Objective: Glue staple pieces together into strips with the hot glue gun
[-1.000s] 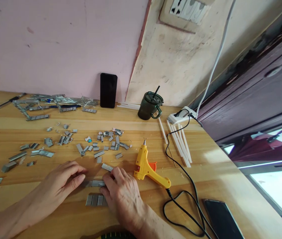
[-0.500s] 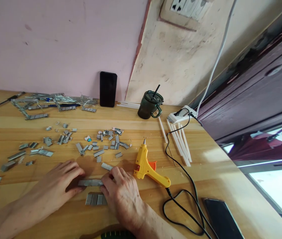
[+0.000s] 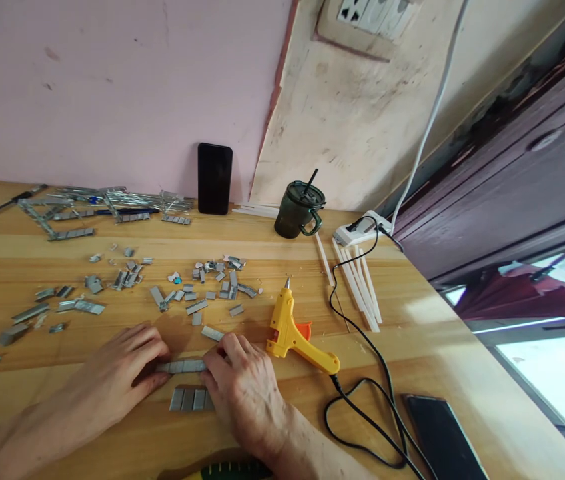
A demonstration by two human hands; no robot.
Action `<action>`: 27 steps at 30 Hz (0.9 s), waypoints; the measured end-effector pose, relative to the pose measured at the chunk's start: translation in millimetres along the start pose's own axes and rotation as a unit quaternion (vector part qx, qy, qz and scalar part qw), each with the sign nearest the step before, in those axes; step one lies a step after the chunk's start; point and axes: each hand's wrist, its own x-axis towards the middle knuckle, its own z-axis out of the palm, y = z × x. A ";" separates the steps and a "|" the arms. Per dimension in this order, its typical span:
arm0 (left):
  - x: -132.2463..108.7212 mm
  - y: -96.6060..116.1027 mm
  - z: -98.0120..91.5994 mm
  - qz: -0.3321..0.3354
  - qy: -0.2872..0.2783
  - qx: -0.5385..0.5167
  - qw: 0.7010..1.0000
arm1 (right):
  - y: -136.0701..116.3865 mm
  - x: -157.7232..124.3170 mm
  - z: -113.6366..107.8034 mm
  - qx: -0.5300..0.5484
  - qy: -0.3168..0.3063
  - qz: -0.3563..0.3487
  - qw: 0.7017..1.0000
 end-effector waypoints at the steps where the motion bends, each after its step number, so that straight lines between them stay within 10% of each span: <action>1: 0.0 -0.1 0.2 0.000 0.001 -0.002 1.000 | 0.2 0.1 0.1 0.007 0.002 -0.001 1.000; 19: 0.8 -3.0 2.5 -0.030 0.067 -0.142 0.987 | 4.0 -5.2 2.0 0.076 0.084 0.003 0.994; 27: -1.2 -3.6 -10.8 -0.135 0.004 -0.442 0.887 | 6.3 -8.0 -0.8 0.179 0.194 0.009 0.964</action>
